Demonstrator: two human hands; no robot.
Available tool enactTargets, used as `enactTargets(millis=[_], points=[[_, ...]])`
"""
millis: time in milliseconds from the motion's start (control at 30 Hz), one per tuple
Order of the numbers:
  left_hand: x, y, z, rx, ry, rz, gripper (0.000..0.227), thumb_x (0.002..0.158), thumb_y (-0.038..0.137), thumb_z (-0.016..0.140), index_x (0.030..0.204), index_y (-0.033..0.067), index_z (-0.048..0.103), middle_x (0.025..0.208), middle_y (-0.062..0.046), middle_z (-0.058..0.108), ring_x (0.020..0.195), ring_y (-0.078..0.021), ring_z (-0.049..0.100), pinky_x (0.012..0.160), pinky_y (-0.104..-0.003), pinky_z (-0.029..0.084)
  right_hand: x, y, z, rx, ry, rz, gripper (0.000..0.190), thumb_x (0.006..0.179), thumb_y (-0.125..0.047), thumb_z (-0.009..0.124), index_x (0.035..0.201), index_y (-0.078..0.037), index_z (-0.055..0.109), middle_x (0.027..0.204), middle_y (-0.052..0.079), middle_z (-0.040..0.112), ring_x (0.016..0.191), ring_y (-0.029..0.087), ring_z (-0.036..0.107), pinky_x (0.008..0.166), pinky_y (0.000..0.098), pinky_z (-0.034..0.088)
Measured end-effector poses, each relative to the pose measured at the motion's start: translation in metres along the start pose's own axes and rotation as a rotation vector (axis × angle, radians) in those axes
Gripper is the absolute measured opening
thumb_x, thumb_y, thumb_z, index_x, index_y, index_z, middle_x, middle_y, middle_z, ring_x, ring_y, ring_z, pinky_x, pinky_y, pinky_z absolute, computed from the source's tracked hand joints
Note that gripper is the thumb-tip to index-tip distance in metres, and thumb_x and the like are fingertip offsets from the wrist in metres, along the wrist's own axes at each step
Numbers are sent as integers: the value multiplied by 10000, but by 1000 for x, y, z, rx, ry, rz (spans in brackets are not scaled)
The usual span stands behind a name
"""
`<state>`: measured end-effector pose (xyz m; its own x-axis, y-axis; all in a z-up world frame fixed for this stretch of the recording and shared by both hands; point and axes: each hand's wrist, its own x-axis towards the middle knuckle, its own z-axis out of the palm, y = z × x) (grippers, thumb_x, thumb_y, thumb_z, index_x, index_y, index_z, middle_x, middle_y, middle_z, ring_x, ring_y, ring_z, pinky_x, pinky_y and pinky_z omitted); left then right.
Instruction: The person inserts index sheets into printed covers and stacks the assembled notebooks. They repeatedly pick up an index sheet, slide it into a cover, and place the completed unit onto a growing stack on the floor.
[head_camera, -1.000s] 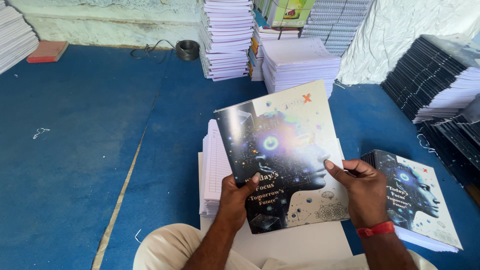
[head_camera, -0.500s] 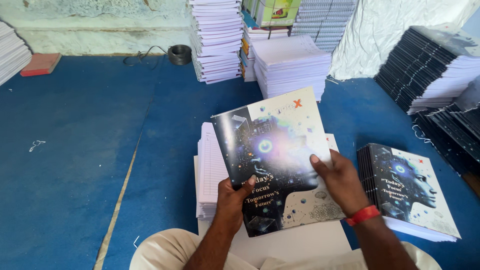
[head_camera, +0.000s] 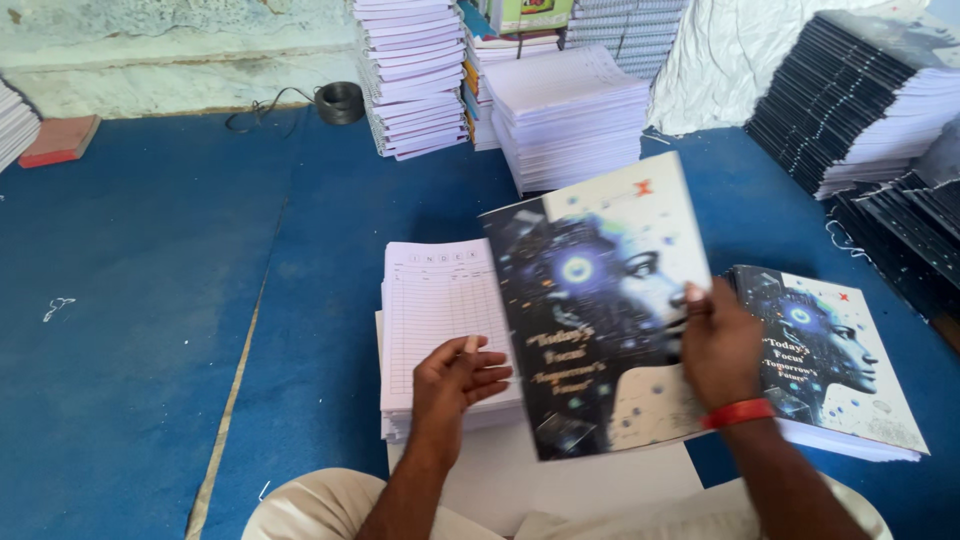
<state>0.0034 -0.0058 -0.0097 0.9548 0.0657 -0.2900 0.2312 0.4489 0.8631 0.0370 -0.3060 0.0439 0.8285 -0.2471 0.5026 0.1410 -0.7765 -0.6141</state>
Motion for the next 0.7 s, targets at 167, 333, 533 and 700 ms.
enactTargets(millis=[167, 333, 533, 700], points=[[10, -13, -1, 438, 126, 290, 240, 947, 180, 673, 1089, 1, 746, 993, -132, 787, 910, -232, 768, 834, -372, 631, 31, 80, -39, -160, 102, 75, 330, 1122, -315, 560, 1171, -27, 713, 977, 236, 720, 873, 395, 690, 781, 499, 527], [13, -34, 4, 1086, 118, 749, 249, 876, 148, 709, 1111, 65, 727, 1270, -131, 698, 1294, -344, 583, 1089, -449, 454, 50, 159, -92, -271, 129, 295, 326, 1132, -334, 609, 1161, -35, 736, 1030, 285, 708, 985, 486, 662, 866, 530, 512], [32, -63, -4, 1259, 92, 707, 357, 902, 232, 681, 1225, 79, 692, 1426, -187, 566, 1413, -394, 418, 1151, -490, 338, 68, 246, -145, -296, 226, 515, 316, 1077, -345, 632, 1217, -81, 735, 1069, 250, 710, 998, 449, 675, 904, 514, 518], [46, -86, -15, 1328, 109, 670, 346, 929, 267, 649, 1221, 87, 695, 1439, -184, 566, 1378, -378, 463, 1158, -487, 361, 76, 325, -167, -342, 266, 597, 326, 1054, -365, 671, 1207, -90, 754, 1060, 263, 724, 1003, 437, 692, 926, 496, 531]])
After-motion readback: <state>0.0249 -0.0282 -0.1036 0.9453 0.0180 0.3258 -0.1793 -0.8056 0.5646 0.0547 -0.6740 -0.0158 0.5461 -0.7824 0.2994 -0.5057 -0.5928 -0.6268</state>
